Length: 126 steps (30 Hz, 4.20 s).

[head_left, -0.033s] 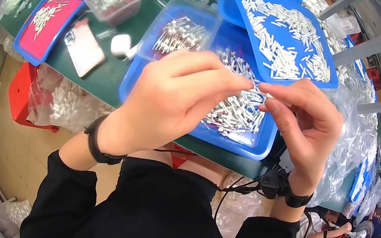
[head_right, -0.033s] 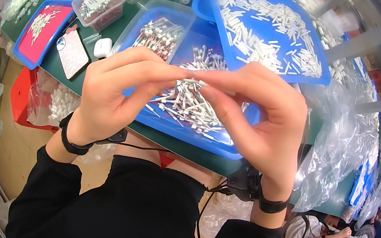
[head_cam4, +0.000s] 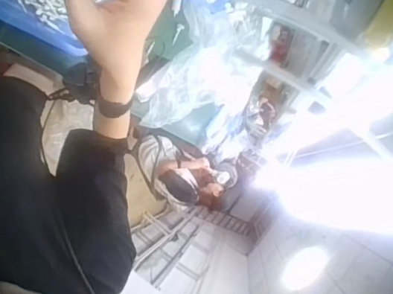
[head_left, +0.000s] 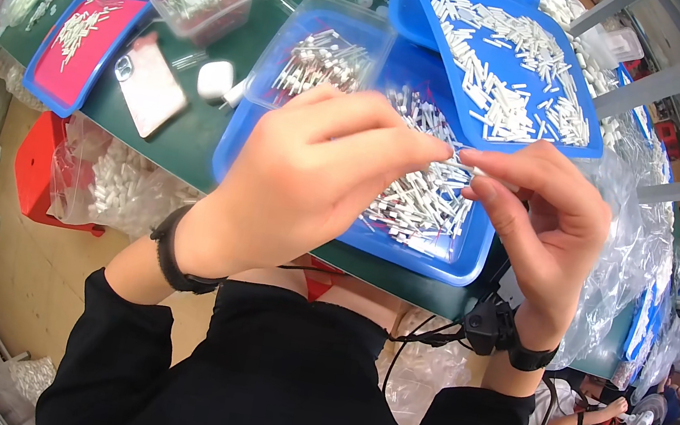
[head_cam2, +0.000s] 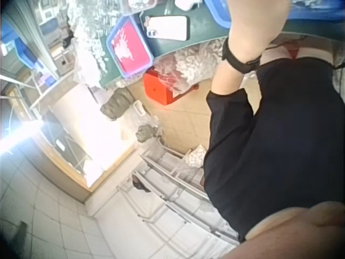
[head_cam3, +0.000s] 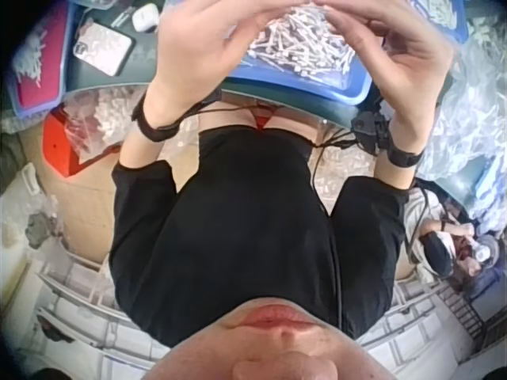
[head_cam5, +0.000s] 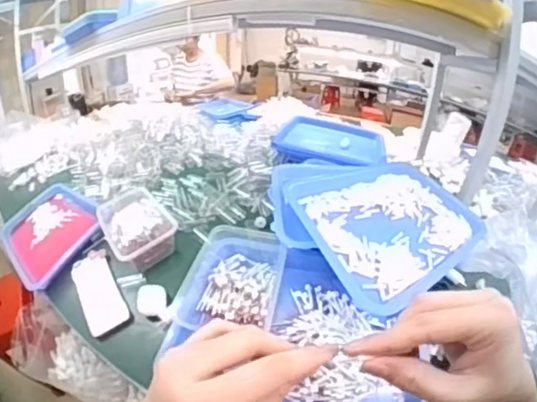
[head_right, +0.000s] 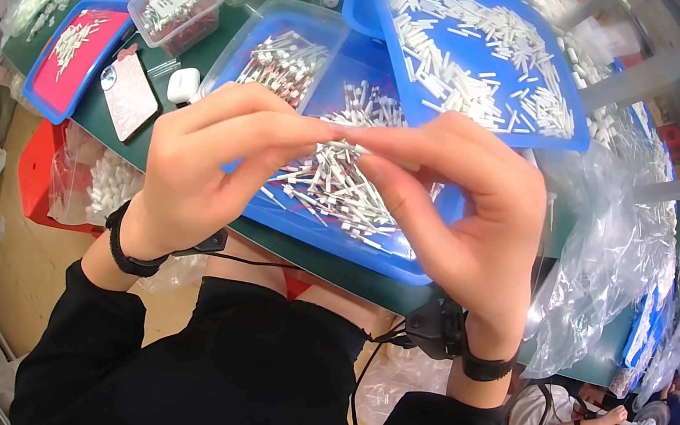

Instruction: The person sits at a workstation and repeatedly picks small white cylindrical components from a blue tray. They insert these components into small clear plastic containers and then place the filled containers into a larger blue bin. The process is repetitive and involves handling small parts by hand.

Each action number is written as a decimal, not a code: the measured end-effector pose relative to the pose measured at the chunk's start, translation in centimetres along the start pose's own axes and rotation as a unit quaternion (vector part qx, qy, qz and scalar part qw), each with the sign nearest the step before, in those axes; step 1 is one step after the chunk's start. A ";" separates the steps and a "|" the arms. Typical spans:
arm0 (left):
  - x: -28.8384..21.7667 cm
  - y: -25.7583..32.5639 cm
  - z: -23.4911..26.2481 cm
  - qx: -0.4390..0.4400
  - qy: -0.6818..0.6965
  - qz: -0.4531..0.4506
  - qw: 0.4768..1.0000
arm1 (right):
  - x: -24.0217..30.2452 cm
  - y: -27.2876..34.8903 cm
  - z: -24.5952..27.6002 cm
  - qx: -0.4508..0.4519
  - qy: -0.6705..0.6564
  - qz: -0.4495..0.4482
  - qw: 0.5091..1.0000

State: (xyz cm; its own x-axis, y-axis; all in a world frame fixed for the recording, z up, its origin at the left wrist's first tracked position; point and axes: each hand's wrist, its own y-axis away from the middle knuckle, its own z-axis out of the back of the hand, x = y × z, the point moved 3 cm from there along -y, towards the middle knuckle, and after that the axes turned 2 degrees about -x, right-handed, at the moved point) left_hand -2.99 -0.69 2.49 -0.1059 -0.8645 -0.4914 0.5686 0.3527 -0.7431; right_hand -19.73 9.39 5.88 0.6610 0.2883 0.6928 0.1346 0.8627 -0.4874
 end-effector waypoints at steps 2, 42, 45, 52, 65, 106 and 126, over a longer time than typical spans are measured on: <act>0.0 0.1 -0.3 0.007 -0.034 -0.027 0.999 | 0.5 -0.1 -0.4 0.013 0.063 0.029 0.998; 7.3 1.6 -1.6 0.090 -0.163 0.053 0.981 | -7.1 -2.6 2.8 -0.060 0.176 -0.116 0.976; 11.5 0.4 -0.2 0.175 -0.171 0.154 0.957 | -12.1 -2.9 4.0 -0.018 0.258 -0.137 0.956; 14.8 1.2 -1.3 0.271 -0.242 0.212 0.907 | -13.9 -4.5 1.9 0.043 0.267 -0.152 0.951; 13.2 0.8 1.1 0.146 -0.325 0.196 0.914 | -11.8 -4.1 2.6 -0.102 0.322 -0.113 0.935; 2.9 1.2 0.1 -0.007 0.447 0.295 0.844 | 0.6 1.4 -1.4 -0.059 0.107 0.090 0.988; 2.0 1.3 0.2 -0.029 0.344 0.188 0.919 | -2.8 3.5 0.0 -0.040 -0.272 -0.164 0.948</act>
State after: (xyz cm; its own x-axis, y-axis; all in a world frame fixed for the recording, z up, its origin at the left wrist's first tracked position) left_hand -2.30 -1.98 0.62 -0.4138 -0.2531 -0.8745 0.6280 0.6161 -0.4754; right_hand -21.08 11.60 2.24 0.0994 0.2003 0.9747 0.3366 0.9150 -0.2224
